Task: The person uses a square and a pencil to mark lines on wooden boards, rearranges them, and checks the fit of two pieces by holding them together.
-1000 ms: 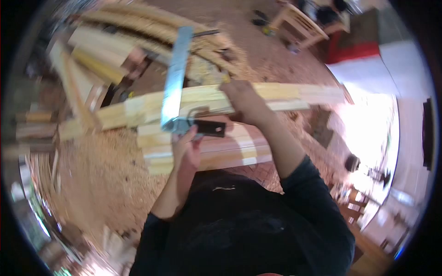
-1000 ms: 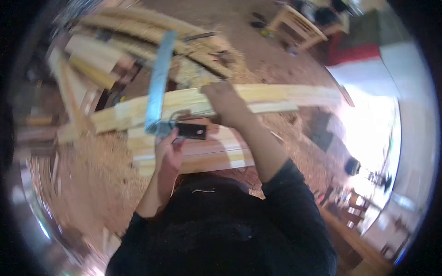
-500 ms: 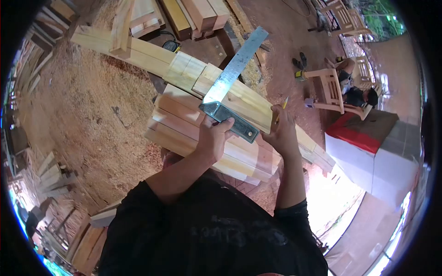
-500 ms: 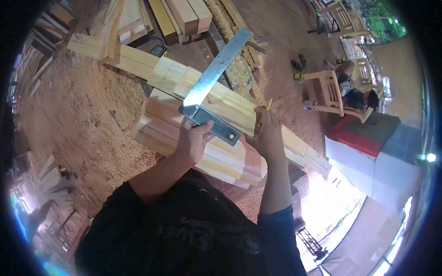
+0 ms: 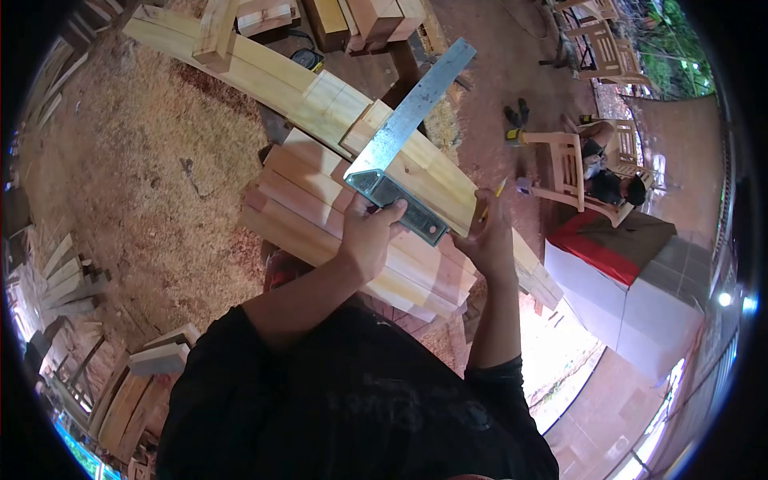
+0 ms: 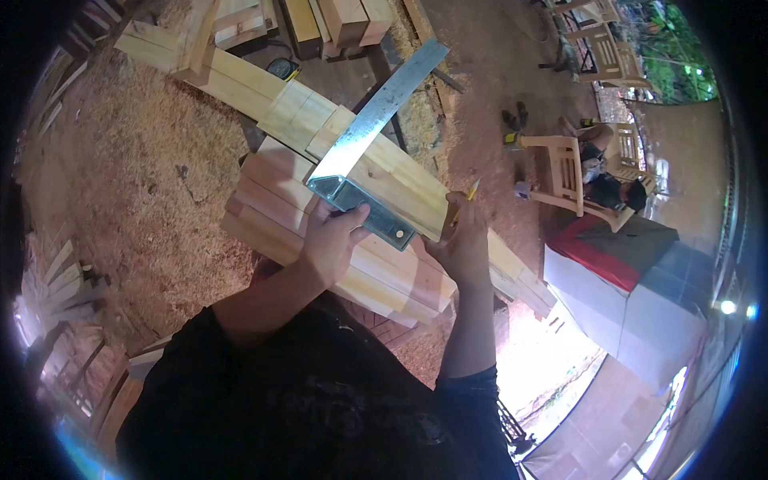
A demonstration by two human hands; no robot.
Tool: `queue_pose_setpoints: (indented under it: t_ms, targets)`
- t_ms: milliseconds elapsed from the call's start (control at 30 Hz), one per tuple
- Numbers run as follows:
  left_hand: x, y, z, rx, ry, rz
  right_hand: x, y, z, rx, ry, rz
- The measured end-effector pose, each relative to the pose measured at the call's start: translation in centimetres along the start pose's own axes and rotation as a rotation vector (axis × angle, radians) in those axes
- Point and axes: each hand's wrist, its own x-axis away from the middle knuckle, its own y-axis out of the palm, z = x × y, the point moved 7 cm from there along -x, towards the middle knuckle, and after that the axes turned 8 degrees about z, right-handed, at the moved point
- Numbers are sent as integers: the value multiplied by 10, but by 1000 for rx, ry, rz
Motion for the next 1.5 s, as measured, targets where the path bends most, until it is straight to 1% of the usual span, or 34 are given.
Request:
queue_pose_setpoints:
  t_ms: [133, 233, 333, 533, 667, 867, 967, 1133, 1333, 1500]
  targets:
    - [0, 4, 2, 13, 28, -34, 0, -2, -2, 18, -27, 14]
    - [2, 10, 8, -8, 22, -15, 0, -2, -2, 16, -24, 21]
    - [-8, 14, 10, -85, 38, -8, 1, -1, -1, 14, -12, 15]
    - [-10, 15, 18, -152, 100, 106, 1, -1, -1, 22, -18, 12]
    - [-9, 18, 19, -102, 125, 112, 0, 0, -1, 19, -49, 33]
    - [-18, 12, 14, -85, 170, 137, 0, -3, -3, 17, -18, 43]
    - [-17, 13, 13, -65, 180, 141, 0, -2, -4, 22, 44, -19]
    - [-21, 13, 9, 2, 236, 127, 0, -1, -1, 19, 23, -15]
    - [-19, 11, 11, -39, 236, 141, 1, 1, 1, 8, 59, -37]
    - [-18, 14, 15, 6, 322, 147, 0, -1, -2, 27, 46, -37]
